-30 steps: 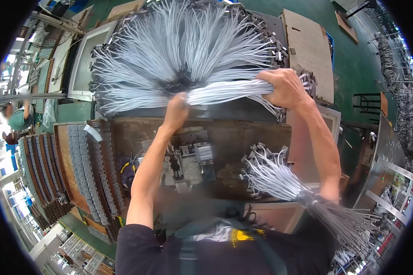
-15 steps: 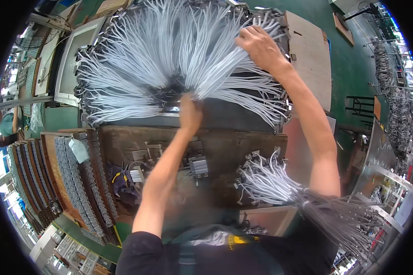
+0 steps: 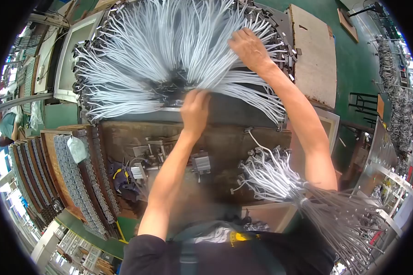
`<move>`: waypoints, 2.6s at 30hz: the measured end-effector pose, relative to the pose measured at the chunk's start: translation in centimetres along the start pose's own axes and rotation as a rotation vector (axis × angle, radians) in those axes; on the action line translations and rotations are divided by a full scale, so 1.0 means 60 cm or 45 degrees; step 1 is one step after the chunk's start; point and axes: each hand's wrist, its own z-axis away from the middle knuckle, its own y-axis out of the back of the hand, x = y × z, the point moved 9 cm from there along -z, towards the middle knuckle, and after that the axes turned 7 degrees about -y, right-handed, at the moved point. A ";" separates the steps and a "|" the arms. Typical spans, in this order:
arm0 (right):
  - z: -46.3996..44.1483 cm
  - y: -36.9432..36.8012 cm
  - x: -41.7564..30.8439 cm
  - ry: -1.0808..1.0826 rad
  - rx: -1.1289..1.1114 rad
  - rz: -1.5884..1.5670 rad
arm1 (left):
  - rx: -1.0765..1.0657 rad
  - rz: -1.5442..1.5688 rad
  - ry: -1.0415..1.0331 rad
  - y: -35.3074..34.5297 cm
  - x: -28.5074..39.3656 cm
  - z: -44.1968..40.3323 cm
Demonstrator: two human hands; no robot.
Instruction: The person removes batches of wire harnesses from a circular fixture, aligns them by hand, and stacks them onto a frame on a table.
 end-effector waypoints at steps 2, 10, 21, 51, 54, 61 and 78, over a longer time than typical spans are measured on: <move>0.002 -0.002 -0.001 -0.006 -0.035 0.025 | -0.114 -0.097 -0.115 -0.029 -0.008 -0.020; 0.216 0.163 0.085 -0.696 -0.232 -1.254 | -0.513 -0.150 0.103 -0.078 -0.064 -0.045; 0.629 0.367 -0.079 -1.165 -0.044 -1.919 | -1.320 1.415 0.193 -0.075 0.474 0.093; 0.682 0.533 -0.266 -0.521 0.150 -1.954 | -0.680 0.941 -0.036 0.099 0.553 0.093; 0.660 0.522 -0.270 -0.558 -0.198 -2.143 | -0.697 0.943 -0.035 0.077 0.518 0.114; 0.608 0.363 -0.283 -0.368 -1.475 -2.798 | -0.641 1.003 0.212 0.071 0.430 0.094; 0.589 0.125 -0.225 -0.742 -1.158 -0.608 | -0.446 1.027 0.376 0.067 0.377 0.096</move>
